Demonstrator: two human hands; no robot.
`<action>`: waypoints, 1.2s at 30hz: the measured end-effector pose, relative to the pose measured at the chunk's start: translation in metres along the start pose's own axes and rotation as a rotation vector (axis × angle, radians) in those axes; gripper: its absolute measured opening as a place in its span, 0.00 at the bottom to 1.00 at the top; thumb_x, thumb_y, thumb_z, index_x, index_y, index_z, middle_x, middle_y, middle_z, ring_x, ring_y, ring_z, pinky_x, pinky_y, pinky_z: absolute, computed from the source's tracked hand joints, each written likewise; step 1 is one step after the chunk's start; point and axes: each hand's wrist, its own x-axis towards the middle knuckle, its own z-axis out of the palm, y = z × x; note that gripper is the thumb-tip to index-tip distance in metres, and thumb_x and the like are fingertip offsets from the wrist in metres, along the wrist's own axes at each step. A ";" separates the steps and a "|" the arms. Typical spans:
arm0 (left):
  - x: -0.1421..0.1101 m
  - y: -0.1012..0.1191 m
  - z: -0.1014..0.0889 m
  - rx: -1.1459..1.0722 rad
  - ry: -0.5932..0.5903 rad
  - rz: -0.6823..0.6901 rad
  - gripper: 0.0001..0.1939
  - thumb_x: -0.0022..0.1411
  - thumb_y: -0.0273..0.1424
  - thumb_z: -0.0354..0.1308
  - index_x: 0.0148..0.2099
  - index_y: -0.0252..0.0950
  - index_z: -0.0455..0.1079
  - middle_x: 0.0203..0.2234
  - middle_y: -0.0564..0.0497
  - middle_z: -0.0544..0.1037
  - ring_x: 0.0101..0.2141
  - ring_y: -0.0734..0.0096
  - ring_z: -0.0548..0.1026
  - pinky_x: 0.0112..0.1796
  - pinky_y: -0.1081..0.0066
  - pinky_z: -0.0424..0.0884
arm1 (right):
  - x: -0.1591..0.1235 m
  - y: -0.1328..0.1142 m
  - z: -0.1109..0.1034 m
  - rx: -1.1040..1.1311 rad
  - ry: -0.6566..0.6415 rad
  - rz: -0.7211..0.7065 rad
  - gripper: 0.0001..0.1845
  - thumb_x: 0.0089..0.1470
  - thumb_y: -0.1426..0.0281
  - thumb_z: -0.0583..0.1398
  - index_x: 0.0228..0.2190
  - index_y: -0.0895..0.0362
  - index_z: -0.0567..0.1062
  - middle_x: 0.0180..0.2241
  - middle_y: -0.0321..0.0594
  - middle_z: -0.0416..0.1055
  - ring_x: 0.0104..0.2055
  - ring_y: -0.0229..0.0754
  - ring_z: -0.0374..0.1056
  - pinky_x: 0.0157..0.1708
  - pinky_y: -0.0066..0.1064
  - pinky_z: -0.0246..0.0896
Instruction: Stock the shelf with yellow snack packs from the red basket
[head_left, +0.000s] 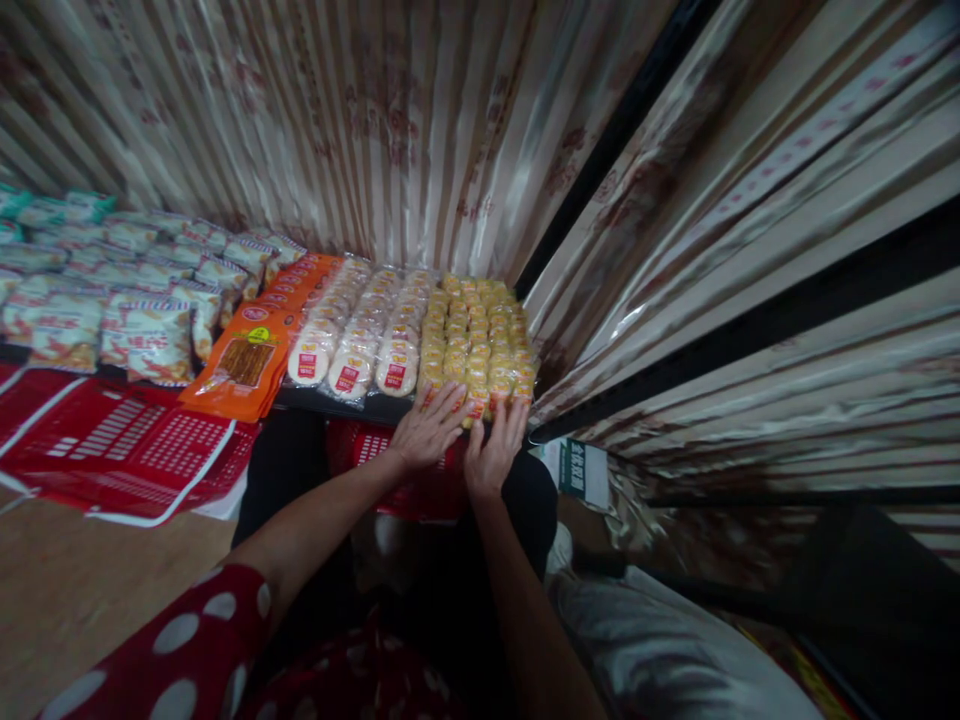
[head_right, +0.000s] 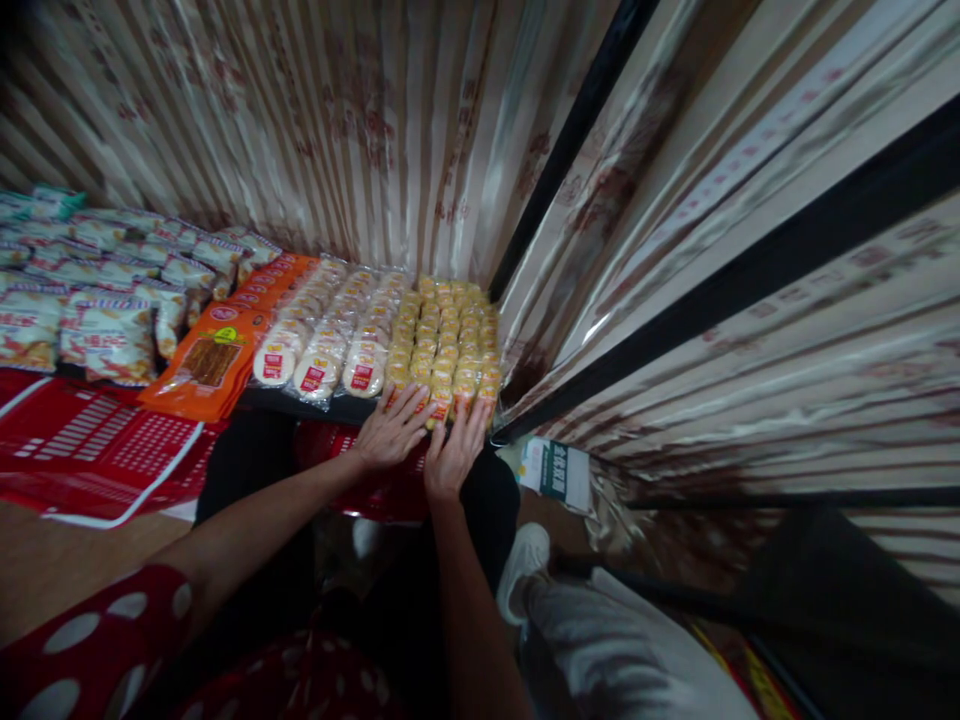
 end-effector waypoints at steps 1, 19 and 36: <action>0.000 0.000 -0.001 -0.002 -0.001 -0.001 0.27 0.66 0.37 0.45 0.66 0.40 0.51 0.64 0.46 0.55 0.64 0.60 0.49 0.62 0.52 0.40 | -0.003 -0.002 -0.002 0.001 -0.015 -0.003 0.27 0.62 0.64 0.46 0.59 0.63 0.57 0.64 0.57 0.47 0.67 0.51 0.37 0.59 0.54 0.46; -0.005 -0.007 -0.015 0.008 0.022 -0.147 0.28 0.65 0.41 0.46 0.65 0.41 0.53 0.65 0.46 0.52 0.64 0.55 0.46 0.61 0.51 0.43 | 0.033 -0.011 0.009 -0.182 0.020 -0.057 0.28 0.63 0.65 0.43 0.59 0.67 0.56 0.64 0.61 0.44 0.68 0.52 0.32 0.60 0.54 0.42; 0.003 -0.013 -0.011 0.006 -0.031 -0.104 0.28 0.65 0.39 0.46 0.65 0.38 0.51 0.65 0.45 0.52 0.65 0.58 0.46 0.61 0.53 0.44 | 0.038 -0.007 0.027 -0.237 -0.063 -0.032 0.27 0.62 0.64 0.43 0.59 0.60 0.58 0.65 0.57 0.41 0.67 0.54 0.31 0.58 0.58 0.42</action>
